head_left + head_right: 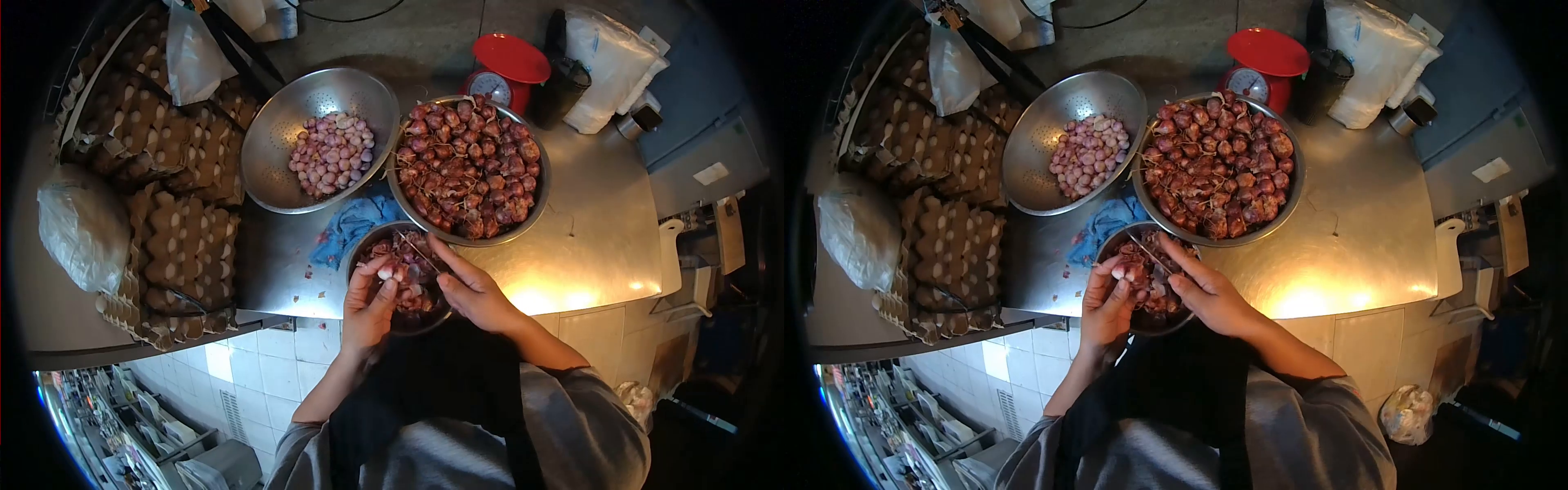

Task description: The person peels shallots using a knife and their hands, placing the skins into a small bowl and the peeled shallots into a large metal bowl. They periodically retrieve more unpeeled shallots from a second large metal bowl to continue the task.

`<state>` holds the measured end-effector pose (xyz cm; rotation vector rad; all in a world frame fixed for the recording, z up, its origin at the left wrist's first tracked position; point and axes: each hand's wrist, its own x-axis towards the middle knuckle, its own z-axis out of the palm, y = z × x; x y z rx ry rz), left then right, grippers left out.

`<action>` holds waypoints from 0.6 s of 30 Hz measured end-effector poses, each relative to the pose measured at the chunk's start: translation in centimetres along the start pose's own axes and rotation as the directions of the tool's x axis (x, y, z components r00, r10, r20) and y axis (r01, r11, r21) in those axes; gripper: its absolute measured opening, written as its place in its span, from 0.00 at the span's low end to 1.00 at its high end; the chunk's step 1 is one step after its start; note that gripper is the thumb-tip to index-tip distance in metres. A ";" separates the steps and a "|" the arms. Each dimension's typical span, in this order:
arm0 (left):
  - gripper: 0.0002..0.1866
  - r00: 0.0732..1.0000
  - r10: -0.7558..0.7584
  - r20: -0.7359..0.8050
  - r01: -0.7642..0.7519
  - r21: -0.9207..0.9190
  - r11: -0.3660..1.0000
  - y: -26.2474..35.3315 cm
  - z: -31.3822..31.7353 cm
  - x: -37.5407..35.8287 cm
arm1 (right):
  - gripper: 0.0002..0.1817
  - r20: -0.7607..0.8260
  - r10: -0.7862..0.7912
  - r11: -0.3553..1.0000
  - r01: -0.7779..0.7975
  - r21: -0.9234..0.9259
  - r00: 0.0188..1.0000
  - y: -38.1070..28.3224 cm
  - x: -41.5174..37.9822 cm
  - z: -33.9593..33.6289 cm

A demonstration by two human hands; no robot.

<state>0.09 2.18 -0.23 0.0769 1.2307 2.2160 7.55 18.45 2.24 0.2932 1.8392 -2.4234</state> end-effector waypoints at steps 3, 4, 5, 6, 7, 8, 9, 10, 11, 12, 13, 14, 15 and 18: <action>0.13 1.000 -0.024 0.013 0.024 0.032 0.999 0.7 -0.2 -0.1 | 0.24 0.046 0.082 0.996 -0.083 0.016 0.996 0.5 -0.8 0.9; 0.11 1.000 -0.022 0.020 0.021 0.053 0.998 1.1 -0.2 -0.2 | 0.24 0.029 0.061 0.998 -0.061 0.010 0.998 0.6 -0.9 1.6; 0.11 1.000 -0.005 0.019 0.004 0.069 0.998 1.4 -0.2 -0.2 | 0.23 0.012 0.040 0.999 -0.040 0.003 0.999 0.7 -1.1 2.3; 0.11 1.000 0.014 0.018 -0.015 0.081 0.997 1.5 -0.3 -0.3 | 0.23 -0.005 0.019 1.000 -0.019 -0.004 1.000 0.7 -1.2 3.0; 0.12 0.999 0.036 0.017 -0.037 0.091 0.995 1.5 -0.4 -0.3 | 0.23 -0.015 -0.011 0.998 0.010 -0.068 1.000 0.6 -1.3 3.5; 0.12 0.997 0.073 0.038 -0.077 0.132 0.988 1.4 -0.8 -0.2 | 0.23 -0.022 -0.060 0.992 0.057 -0.116 0.998 0.7 -1.2 3.9; 0.12 0.992 0.109 0.061 -0.118 0.174 0.978 1.3 -1.4 -0.1 | 0.23 -0.029 -0.110 0.981 0.103 -0.166 0.994 0.9 -1.1 4.3; 0.12 0.986 0.143 0.086 -0.158 0.216 0.963 1.3 -1.8 -0.1 | 0.23 -0.036 -0.178 0.965 0.168 -0.199 0.983 1.3 -0.8 4.6; 0.12 0.987 0.138 0.087 -0.153 0.199 0.968 1.5 -2.1 -0.2 | 0.23 -0.042 -0.245 0.945 0.229 -0.234 0.969 1.5 -0.7 5.0; 0.12 0.987 0.134 0.089 -0.148 0.178 0.973 1.8 -2.0 -0.2 | 0.23 -0.064 -0.252 0.935 0.226 -0.274 0.966 1.4 -0.8 5.4; 0.12 0.987 0.134 0.090 -0.147 0.156 0.977 2.1 -2.0 -0.2 | 0.22 -0.083 -0.261 0.922 0.223 -0.315 0.962 1.4 -0.8 5.7; 0.12 0.985 0.140 0.100 -0.156 0.184 0.970 2.3 -2.0 -0.3 | 0.22 -0.101 -0.270 0.909 0.219 -0.354 0.957 1.4 -0.8 5.9; 0.12 0.983 0.145 0.109 -0.166 0.212 0.963 2.5 -2.1 -0.3 | 0.21 -0.114 -0.249 0.903 0.188 -0.385 0.962 1.3 -0.9 6.1; 0.12 0.975 0.165 0.146 -0.194 0.209 0.959 2.9 -2.2 -0.4 | 0.20 -0.139 -0.234 0.892 0.156 -0.425 0.962 1.2 -1.1 6.2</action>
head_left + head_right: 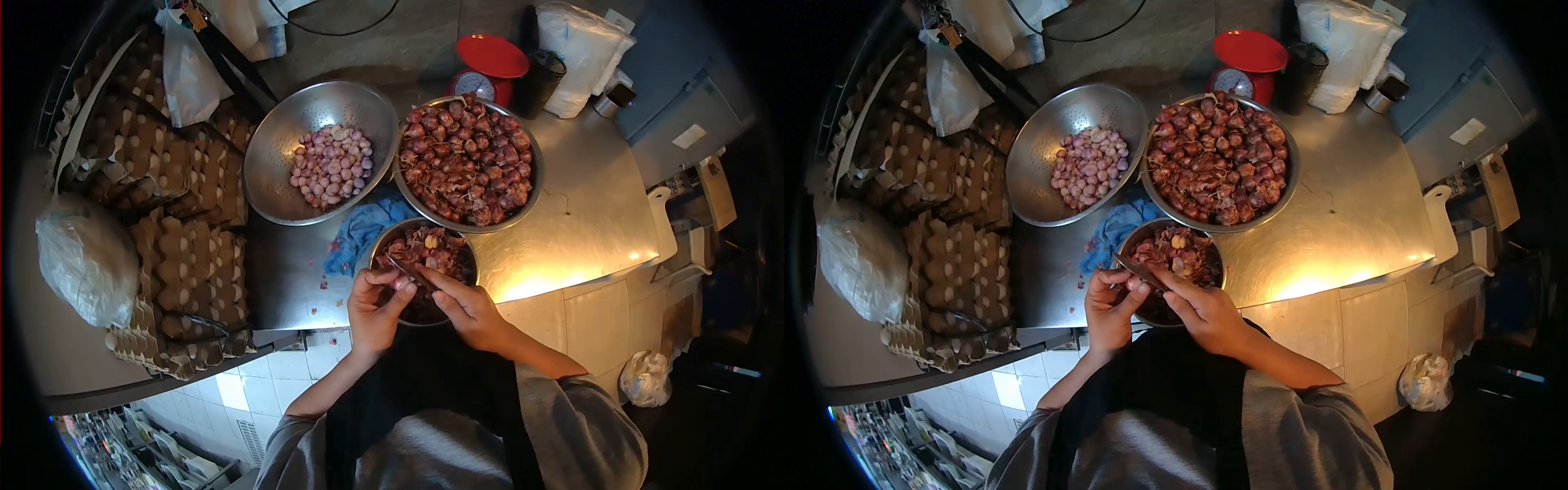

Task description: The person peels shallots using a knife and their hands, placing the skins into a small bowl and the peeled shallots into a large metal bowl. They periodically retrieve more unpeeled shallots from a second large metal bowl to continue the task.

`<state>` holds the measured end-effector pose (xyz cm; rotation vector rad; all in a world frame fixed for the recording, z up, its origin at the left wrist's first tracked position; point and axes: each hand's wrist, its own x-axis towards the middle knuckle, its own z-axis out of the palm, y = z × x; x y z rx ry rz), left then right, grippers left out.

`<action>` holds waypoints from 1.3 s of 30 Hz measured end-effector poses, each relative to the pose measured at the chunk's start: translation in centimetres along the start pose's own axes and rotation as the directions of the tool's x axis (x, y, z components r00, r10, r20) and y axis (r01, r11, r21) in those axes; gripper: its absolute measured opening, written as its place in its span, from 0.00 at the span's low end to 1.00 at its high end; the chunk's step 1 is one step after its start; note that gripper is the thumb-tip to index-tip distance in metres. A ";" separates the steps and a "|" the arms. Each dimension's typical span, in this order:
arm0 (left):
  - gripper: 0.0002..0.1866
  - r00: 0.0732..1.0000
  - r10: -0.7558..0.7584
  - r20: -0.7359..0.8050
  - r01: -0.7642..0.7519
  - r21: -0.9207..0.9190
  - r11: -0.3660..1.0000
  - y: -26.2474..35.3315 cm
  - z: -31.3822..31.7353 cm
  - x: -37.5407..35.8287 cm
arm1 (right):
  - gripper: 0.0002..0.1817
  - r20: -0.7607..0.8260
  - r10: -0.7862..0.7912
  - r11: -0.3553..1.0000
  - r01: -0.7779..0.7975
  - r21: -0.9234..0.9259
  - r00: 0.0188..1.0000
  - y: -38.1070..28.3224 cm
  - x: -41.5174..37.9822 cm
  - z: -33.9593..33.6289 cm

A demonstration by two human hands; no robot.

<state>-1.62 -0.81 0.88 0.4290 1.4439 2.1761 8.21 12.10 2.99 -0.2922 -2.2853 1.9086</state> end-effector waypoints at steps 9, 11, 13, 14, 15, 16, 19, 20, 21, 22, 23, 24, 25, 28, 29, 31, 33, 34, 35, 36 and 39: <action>0.13 0.971 -0.113 0.210 0.152 -0.181 0.972 0.2 -0.1 0.0 | 0.20 -0.116 0.159 0.945 -0.117 0.307 0.980 2.9 0.5 -1.2; 0.13 0.962 -0.181 0.205 0.225 -0.215 0.950 0.5 0.2 0.2 | 0.21 -0.129 0.101 0.963 -0.065 0.263 0.987 2.1 0.6 -1.8; 0.13 0.948 -0.266 0.173 0.301 -0.225 0.927 0.9 0.8 0.4 | 0.21 -0.116 0.036 0.971 -0.007 0.241 0.993 1.6 0.4 -2.2; 0.13 0.948 -0.271 0.164 0.303 -0.220 0.927 0.6 0.9 0.4 | 0.22 -0.097 0.005 0.973 0.018 0.230 0.995 1.5 0.3 -2.3; 0.13 0.948 -0.277 0.154 0.306 -0.215 0.927 0.1 0.8 0.5 | 0.22 -0.078 -0.025 0.975 0.042 0.219 0.997 1.4 0.1 -2.3; 0.14 0.948 -0.283 0.144 0.309 -0.211 0.928 -0.2 0.9 0.5 | 0.22 -0.034 0.025 0.961 -0.014 0.277 0.999 1.2 -0.1 -2.4; 0.10 0.936 -0.336 0.103 0.351 -0.296 0.888 0.0 1.5 0.5 | 0.23 0.082 0.123 0.914 -0.145 0.378 0.989 0.6 -0.7 -2.6; 0.09 0.941 -0.326 0.089 0.337 -0.307 0.890 -0.3 1.7 0.4 | 0.23 0.101 0.128 0.914 -0.157 0.374 0.987 0.5 -0.8 -2.8; 0.09 0.946 -0.316 0.072 0.322 -0.318 0.892 -0.6 1.9 0.3 | 0.23 0.085 0.086 0.941 -0.109 0.319 0.993 0.7 -0.8 -2.8; 0.08 0.951 -0.305 0.054 0.305 -0.330 0.893 -0.8 2.2 0.2 | 0.23 0.069 0.043 0.963 -0.059 0.262 0.997 0.9 -0.8 -2.8; 0.08 0.954 -0.295 0.048 0.294 -0.337 0.894 -1.0 2.5 0.1 | 0.24 0.029 -0.054 0.988 0.049 0.147 0.998 1.4 -0.8 -2.7; 0.08 0.958 -0.285 0.042 0.281 -0.344 0.896 -1.0 2.9 0.0 | 0.24 0.000 -0.156 0.987 0.156 0.027 0.988 1.8 -0.8 -2.8; 0.09 0.961 -0.273 0.036 0.268 -0.351 0.897 -1.1 3.4 0.0 | 0.24 0.000 -0.165 0.986 0.165 -0.036 0.986 1.9 -0.9 -3.0; 0.10 0.973 -0.229 -0.013 0.208 -0.365 0.907 -1.5 4.7 -0.3 | 0.23 0.022 -0.179 0.958 0.180 -0.222 0.984 2.2 -1.1 -4.1; 0.10 0.975 -0.220 -0.022 0.198 -0.349 0.916 -1.8 4.9 -0.4 | 0.23 0.039 -0.179 0.942 0.182 -0.283 0.983 2.3 -1.1 -4.5; 0.11 0.978 -0.202 -0.049 0.176 -0.320 0.931 -2.5 5.2 -0.8 | 0.22 0.055 -0.182 0.946 0.190 -0.264 0.982 2.7 -1.0 -5.3; 0.11 0.983 -0.168 -0.070 0.134 -0.345 0.929 -3.0 5.8 -1.2 | 0.21 0.049 -0.178 0.978 0.182 -0.096 0.983 3.1 -0.9 -5.6; 0.11 0.985 -0.150 -0.081 0.112 -0.356 0.928 -3.0 6.0 -1.4 | 0.20 0.060 -0.102 0.995 0.102 0.018 0.993 3.4 -0.9 -5.7; 0.12 0.983 -0.167 -0.080 0.128 -0.363 0.923 -2.7 6.2 -1.6 | 0.20 0.081 -0.031 0.992 0.021 0.127 0.996 3.7 -0.7 -5.9; 0.12 0.981 -0.180 -0.077 0.140 -0.368 0.919 -2.4 6.3 -1.7 | 0.20 0.106 -0.003 0.982 -0.018 0.189 0.994 3.7 -0.5 -6.0; 0.12 0.973 -0.204 -0.106 0.150 -0.381 0.912 -1.7 6.2 -1.6 | 0.21 0.170 0.066 0.939 -0.119 0.324 0.983 3.3 0.0 -6.2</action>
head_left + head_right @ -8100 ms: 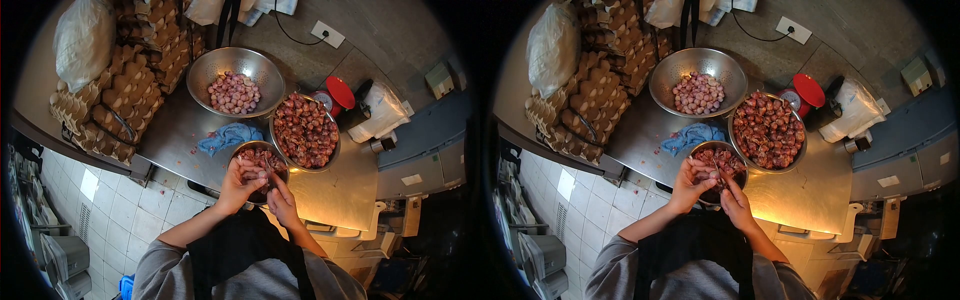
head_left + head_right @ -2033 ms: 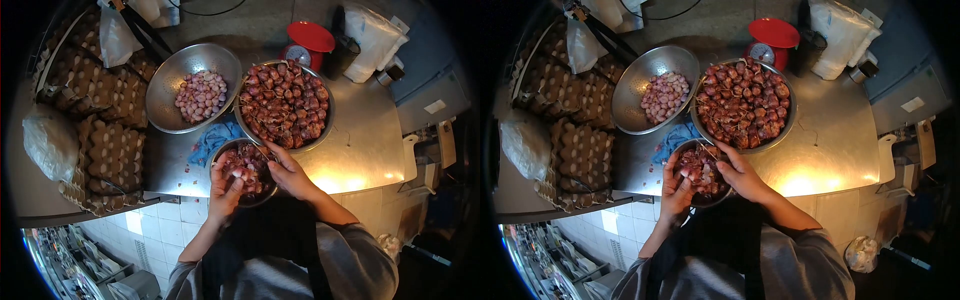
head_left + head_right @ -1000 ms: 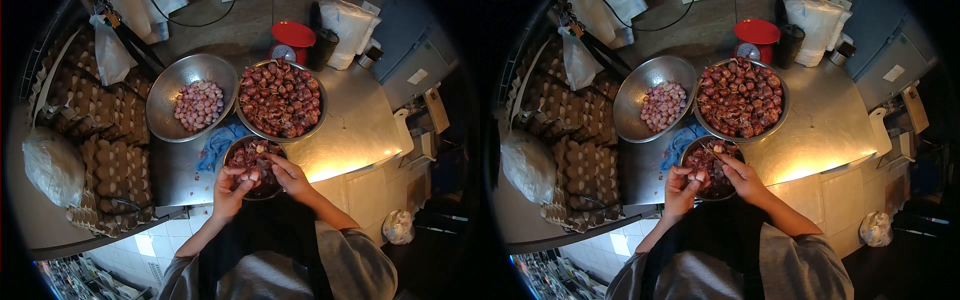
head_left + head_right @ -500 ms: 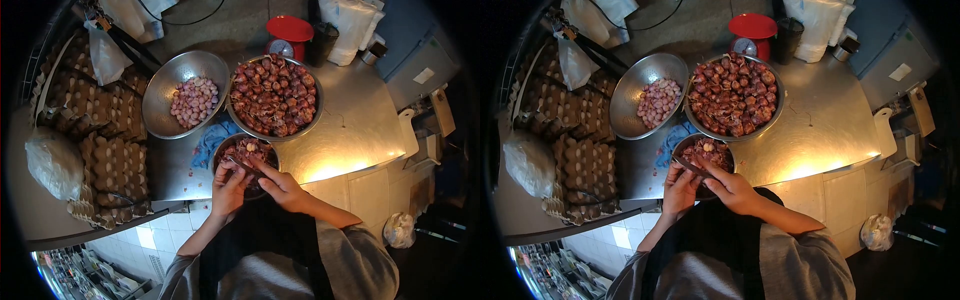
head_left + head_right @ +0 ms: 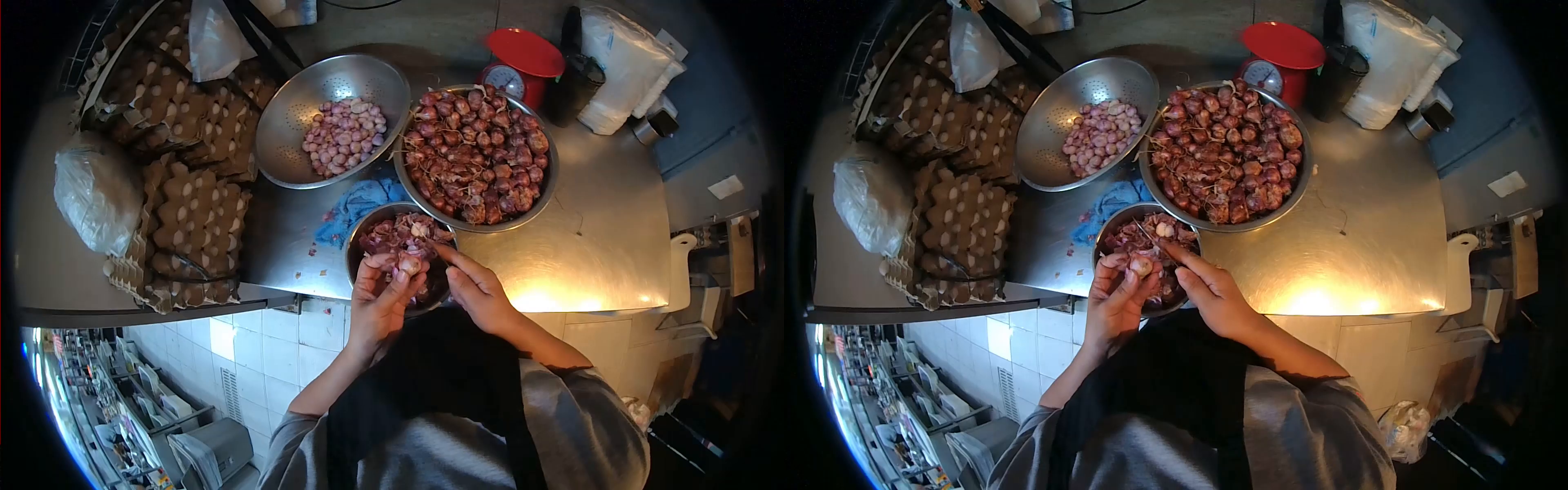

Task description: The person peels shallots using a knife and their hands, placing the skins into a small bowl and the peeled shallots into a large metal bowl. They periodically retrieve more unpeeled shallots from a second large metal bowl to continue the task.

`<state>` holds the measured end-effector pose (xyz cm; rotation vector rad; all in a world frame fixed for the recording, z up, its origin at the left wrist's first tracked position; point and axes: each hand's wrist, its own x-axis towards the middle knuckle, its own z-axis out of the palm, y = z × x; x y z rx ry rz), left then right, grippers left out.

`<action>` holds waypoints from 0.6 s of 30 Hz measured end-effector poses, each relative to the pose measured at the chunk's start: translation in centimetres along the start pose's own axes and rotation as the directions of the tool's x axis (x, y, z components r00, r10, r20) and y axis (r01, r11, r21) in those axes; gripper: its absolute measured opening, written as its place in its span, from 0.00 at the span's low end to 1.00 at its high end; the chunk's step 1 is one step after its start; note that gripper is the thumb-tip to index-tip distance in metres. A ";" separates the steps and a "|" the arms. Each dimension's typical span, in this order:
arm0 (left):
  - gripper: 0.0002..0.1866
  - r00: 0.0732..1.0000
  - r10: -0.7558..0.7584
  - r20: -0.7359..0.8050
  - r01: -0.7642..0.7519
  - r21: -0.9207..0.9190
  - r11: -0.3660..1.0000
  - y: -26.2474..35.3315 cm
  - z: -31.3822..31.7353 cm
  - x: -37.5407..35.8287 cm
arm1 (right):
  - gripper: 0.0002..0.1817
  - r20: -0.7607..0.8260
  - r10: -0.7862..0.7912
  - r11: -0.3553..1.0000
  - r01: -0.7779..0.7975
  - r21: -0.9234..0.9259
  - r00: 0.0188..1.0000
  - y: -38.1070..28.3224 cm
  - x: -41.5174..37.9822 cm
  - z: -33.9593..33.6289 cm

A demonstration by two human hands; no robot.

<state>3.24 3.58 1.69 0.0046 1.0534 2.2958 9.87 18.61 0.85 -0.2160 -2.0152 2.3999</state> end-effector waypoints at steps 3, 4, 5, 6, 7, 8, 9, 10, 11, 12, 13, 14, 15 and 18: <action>0.12 0.999 0.014 -0.038 -0.014 -0.003 1.000 -0.1 -0.5 0.1 | 0.22 0.054 -0.212 0.948 0.219 -0.231 0.976 0.3 0.1 0.3; 0.12 0.999 0.023 -0.049 -0.024 -0.005 1.000 -0.3 -0.6 0.2 | 0.23 0.099 -0.313 0.878 0.327 -0.349 0.945 0.5 0.1 0.3; 0.13 0.999 0.027 -0.033 -0.027 0.001 1.000 -0.4 -0.5 0.3 | 0.23 0.103 -0.300 0.863 0.316 -0.393 0.948 0.6 0.0 0.3; 0.13 0.999 0.030 -0.017 -0.030 0.007 1.000 -0.5 -0.3 0.4 | 0.23 0.105 -0.287 0.847 0.304 -0.435 0.952 0.7 -0.1 0.3; 0.13 0.999 0.033 -0.001 -0.033 0.015 0.999 -0.5 -0.3 0.4 | 0.24 0.106 -0.274 0.830 0.291 -0.475 0.956 0.8 -0.2 0.3; 0.13 0.999 0.034 -0.002 -0.034 0.018 0.999 -0.5 -0.2 0.5 | 0.24 0.104 -0.303 0.795 0.311 -0.521 0.947 0.9 -0.2 0.3; 0.13 0.999 0.034 -0.002 -0.034 0.022 0.999 -0.5 -0.2 0.6 | 0.24 0.104 -0.331 0.756 0.329 -0.565 0.938 1.0 0.0 0.3; 0.14 0.999 0.034 -0.001 -0.034 0.026 0.999 -0.4 -0.2 0.7 | 0.24 0.103 -0.359 0.714 0.344 -0.609 0.928 1.1 0.0 0.3; 0.14 0.999 0.030 0.015 -0.031 0.028 0.999 -0.6 -0.5 0.8 | 0.24 0.092 -0.342 0.740 0.328 -0.587 0.935 1.0 0.0 0.2; 0.14 0.999 0.027 0.032 -0.028 0.029 0.999 -0.7 -0.8 0.9 | 0.24 0.081 -0.325 0.763 0.312 -0.566 0.942 1.0 0.0 0.1; 0.14 0.999 0.025 0.048 -0.026 0.029 0.999 -0.8 -1.0 1.0 | 0.24 0.073 -0.307 0.785 0.296 -0.544 0.949 0.9 0.1 0.0; 0.14 0.999 0.020 0.038 -0.021 0.026 0.999 -0.8 -1.1 1.1 | 0.24 0.063 -0.222 0.882 0.228 -0.413 0.973 0.7 0.1 0.0; 0.14 1.000 0.015 0.028 -0.015 0.024 1.000 -0.5 -0.8 1.0 | 0.24 0.066 -0.135 0.952 0.148 -0.269 0.989 0.3 0.1 0.1; 0.14 1.000 0.020 0.019 -0.021 0.019 1.000 0.1 -0.8 1.3 | 0.24 0.047 -0.288 0.918 0.290 -0.269 0.956 0.9 0.9 0.9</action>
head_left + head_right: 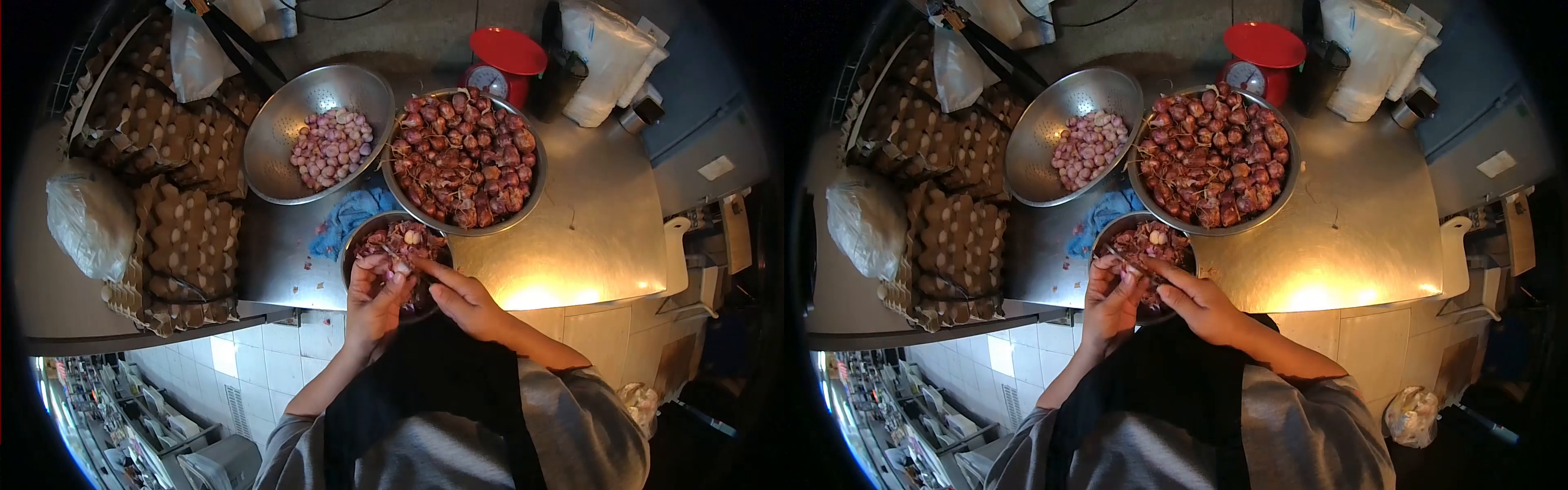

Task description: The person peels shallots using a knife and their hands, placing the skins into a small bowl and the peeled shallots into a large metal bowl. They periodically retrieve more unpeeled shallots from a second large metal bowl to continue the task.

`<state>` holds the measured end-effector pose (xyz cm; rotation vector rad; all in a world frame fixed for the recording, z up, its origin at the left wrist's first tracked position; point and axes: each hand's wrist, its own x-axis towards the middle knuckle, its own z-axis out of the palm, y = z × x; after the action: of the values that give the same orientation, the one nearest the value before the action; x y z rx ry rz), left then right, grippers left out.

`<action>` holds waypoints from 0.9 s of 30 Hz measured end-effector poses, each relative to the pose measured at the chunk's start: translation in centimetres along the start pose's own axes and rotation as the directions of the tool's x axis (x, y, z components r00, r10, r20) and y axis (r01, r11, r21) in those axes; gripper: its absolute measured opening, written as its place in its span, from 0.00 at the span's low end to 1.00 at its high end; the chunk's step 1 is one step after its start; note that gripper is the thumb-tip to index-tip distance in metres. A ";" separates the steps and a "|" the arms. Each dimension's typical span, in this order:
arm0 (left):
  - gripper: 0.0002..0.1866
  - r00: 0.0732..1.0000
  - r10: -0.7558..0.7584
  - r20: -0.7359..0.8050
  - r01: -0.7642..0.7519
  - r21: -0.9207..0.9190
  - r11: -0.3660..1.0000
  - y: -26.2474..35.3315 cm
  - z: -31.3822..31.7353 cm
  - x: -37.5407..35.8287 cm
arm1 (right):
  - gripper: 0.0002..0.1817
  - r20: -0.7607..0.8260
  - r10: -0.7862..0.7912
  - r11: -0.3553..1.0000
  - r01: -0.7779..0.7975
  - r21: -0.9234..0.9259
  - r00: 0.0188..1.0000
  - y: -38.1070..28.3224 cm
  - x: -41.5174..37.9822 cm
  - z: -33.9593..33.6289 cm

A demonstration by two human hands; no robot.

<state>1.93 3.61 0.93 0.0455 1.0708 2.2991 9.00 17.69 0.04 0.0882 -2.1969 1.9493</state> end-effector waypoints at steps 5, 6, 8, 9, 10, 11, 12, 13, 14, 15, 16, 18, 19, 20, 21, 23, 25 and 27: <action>0.14 0.999 0.013 0.030 -0.012 -0.016 1.000 0.1 -0.6 0.4 | 0.23 0.023 0.101 0.979 -0.095 -0.183 0.995 -1.7 -0.1 0.1; 0.14 1.000 0.012 0.027 -0.012 -0.014 1.000 0.3 -0.5 0.3 | 0.23 0.019 0.078 0.969 -0.071 -0.237 0.997 -1.5 0.0 0.2; 0.13 0.999 0.023 0.038 -0.023 -0.007 1.000 0.4 -0.8 0.3 | 0.22 0.002 0.017 0.962 -0.016 -0.274 1.000 -1.0 0.1 0.5; 0.13 0.998 0.034 0.053 -0.034 -0.002 0.999 0.2 -1.2 0.3 | 0.22 -0.014 -0.020 0.966 0.016 -0.260 1.000 -0.6 0.1 0.6; 0.13 0.997 0.045 0.068 -0.045 0.002 0.999 0.2 -1.4 0.3 | 0.21 -0.030 -0.056 0.968 0.047 -0.246 0.998 -0.5 0.2 0.6; 0.13 0.996 0.048 0.081 -0.049 0.007 0.999 0.2 -1.5 0.3 | 0.20 -0.014 0.059 0.996 -0.059 -0.066 0.998 -0.6 0.1 0.6; 0.13 0.994 0.052 0.093 -0.053 0.011 0.999 0.3 -1.5 0.3 | 0.20 0.022 0.168 0.979 -0.169 0.113 0.986 -0.9 0.1 0.4; 0.13 0.993 0.056 0.105 -0.058 0.016 0.998 0.3 -1.4 0.3 | 0.20 0.061 0.269 0.939 -0.276 0.206 0.961 -1.2 0.1 0.3; 0.13 0.993 0.038 0.113 -0.041 0.021 0.999 0.4 -1.4 0.2 | 0.19 0.100 0.366 0.879 -0.379 0.290 0.925 -1.4 0.1 0.1; 0.13 0.992 0.020 0.122 -0.023 0.025 0.999 0.6 -1.5 0.1 | 0.20 0.122 0.462 0.829 -0.477 0.294 0.878 -1.5 0.3 -0.1; 0.13 0.991 0.000 0.131 -0.004 0.030 1.000 0.7 -1.4 0.1 | 0.20 0.113 0.479 0.820 -0.489 0.297 0.871 -1.4 0.4 -0.3; 0.13 0.989 -0.042 0.143 0.041 0.016 0.999 1.1 -1.3 -0.2 | 0.20 0.063 0.434 0.851 -0.432 0.300 0.899 -0.6 0.6 -0.4; 0.13 0.987 -0.062 0.150 0.062 0.009 0.998 1.3 -1.2 -0.3 | 0.20 0.031 0.389 0.883 -0.382 0.273 0.921 -0.4 0.6 -0.5; 0.13 0.988 -0.072 0.137 0.074 -0.004 0.997 1.4 -1.1 -0.3 | 0.21 -0.002 0.342 0.911 -0.332 0.244 0.940 -0.3 0.8 -0.6; 0.13 0.989 -0.082 0.123 0.085 -0.017 0.996 1.4 -0.8 -0.4 | 0.21 -0.024 0.314 0.934 -0.304 0.190 0.949 -0.6 0.9 -0.7; 0.13 0.991 -0.088 0.099 0.091 -0.023 0.996 1.3 -0.9 -0.4 | 0.22 -0.026 0.269 0.954 -0.263 0.143 0.963 -1.1 0.9 -0.7; 0.14 0.993 -0.083 0.082 0.084 -0.004 0.996 1.0 -1.4 -0.2 | 0.22 0.021 0.272 0.946 -0.272 0.175 0.962 -1.5 0.7 -0.5; 0.13 0.996 -0.040 0.078 0.039 0.017 0.999 1.0 -1.0 -0.2 | 0.23 0.101 0.333 0.909 -0.347 0.228 0.938 -2.0 0.3 -0.4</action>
<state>1.32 2.25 1.01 0.1182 1.0406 2.2349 9.07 17.92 2.06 -0.2199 -2.1111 2.4285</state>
